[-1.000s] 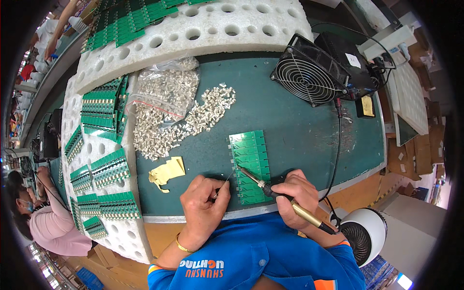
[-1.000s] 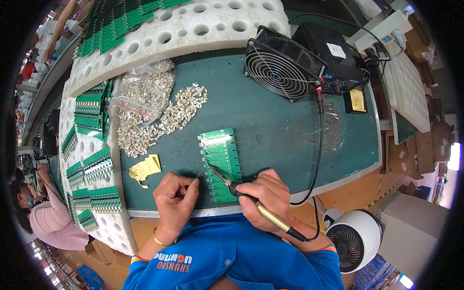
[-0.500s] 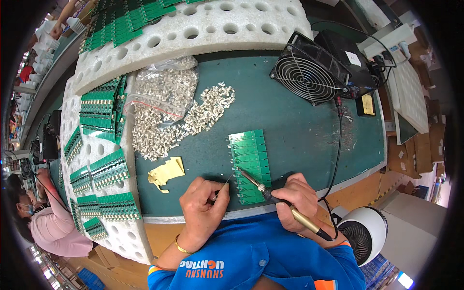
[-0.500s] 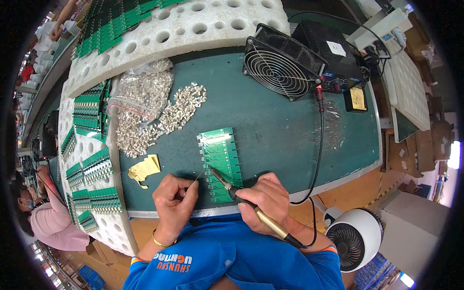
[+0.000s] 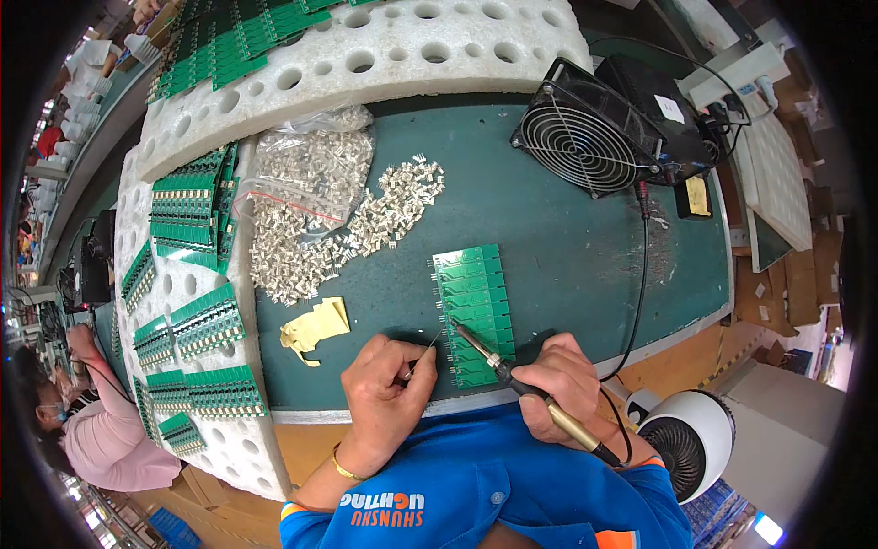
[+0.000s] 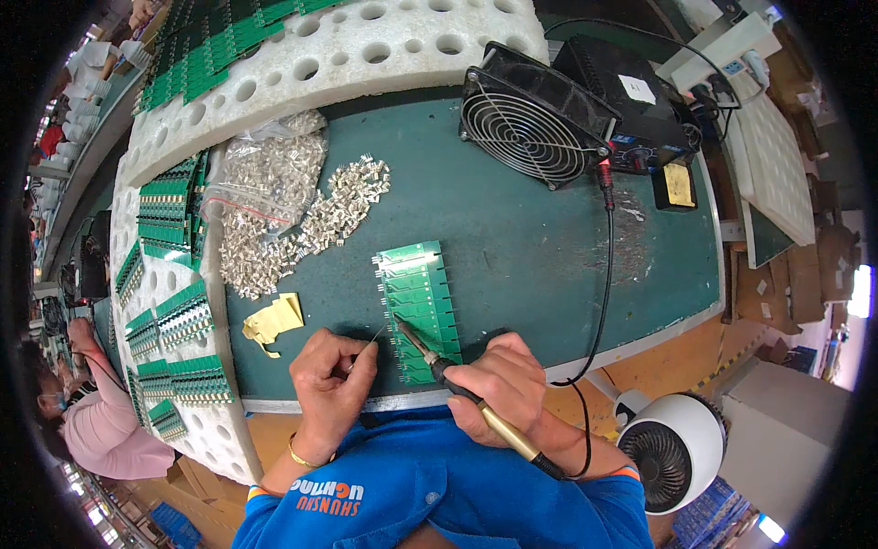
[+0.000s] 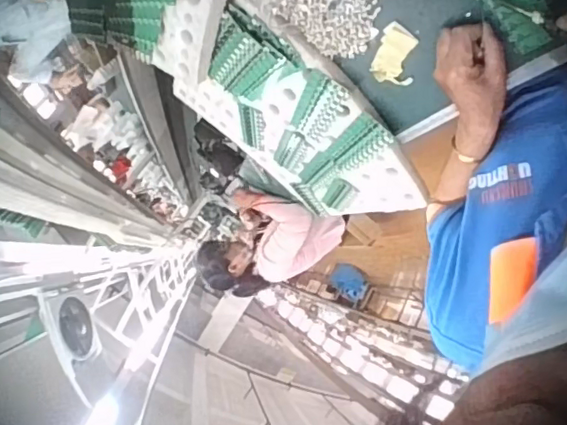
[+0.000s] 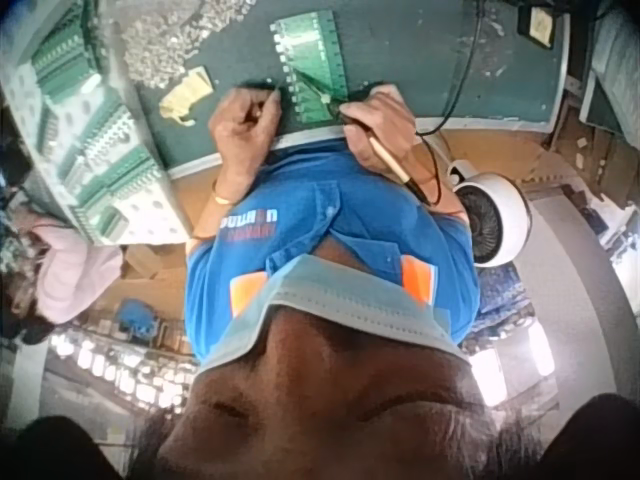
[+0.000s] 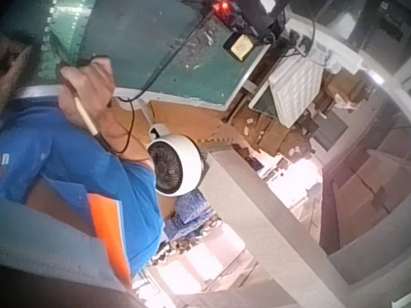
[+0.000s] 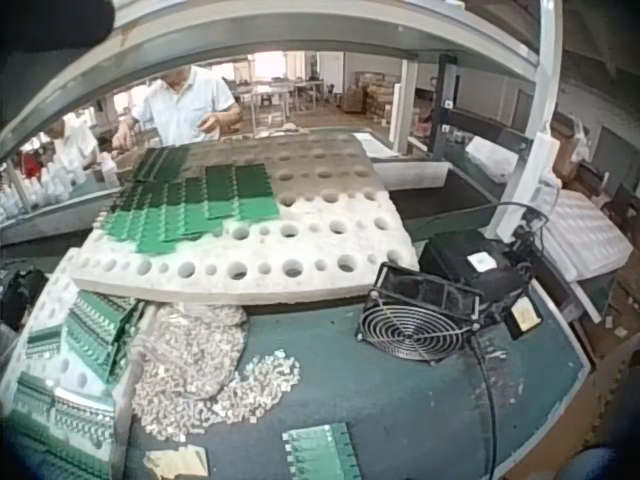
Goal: The person solders components onto a circuit board strip using a soldering iron and solder wire, then places the soldered board onto a stack. Afterward, the person takes another circuit board strip and solders components onto it using the soldering iron.
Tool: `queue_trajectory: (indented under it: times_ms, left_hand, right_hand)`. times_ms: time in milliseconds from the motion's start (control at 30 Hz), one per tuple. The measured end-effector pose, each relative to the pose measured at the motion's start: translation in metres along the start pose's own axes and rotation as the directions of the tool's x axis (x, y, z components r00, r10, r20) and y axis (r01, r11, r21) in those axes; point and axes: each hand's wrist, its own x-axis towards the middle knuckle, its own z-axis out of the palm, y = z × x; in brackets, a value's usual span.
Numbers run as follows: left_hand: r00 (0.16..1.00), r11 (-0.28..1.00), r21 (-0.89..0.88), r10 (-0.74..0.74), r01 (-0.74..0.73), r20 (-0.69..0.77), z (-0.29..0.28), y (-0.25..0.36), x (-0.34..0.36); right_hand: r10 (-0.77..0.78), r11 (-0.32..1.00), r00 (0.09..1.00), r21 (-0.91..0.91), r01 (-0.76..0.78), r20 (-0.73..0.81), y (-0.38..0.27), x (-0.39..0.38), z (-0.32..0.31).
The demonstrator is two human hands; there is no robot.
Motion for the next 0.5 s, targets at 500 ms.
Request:
queue_trajectory:
  times_ms: [500]
  left_hand:
    - [0.999,0.999,0.014,0.034,-0.035,0.015,-0.0005,0.0,0.0009]
  right_hand:
    - [-0.022,1.0,1.0,-0.022,0.022,0.004,0.0008,-0.0027,0.0008]
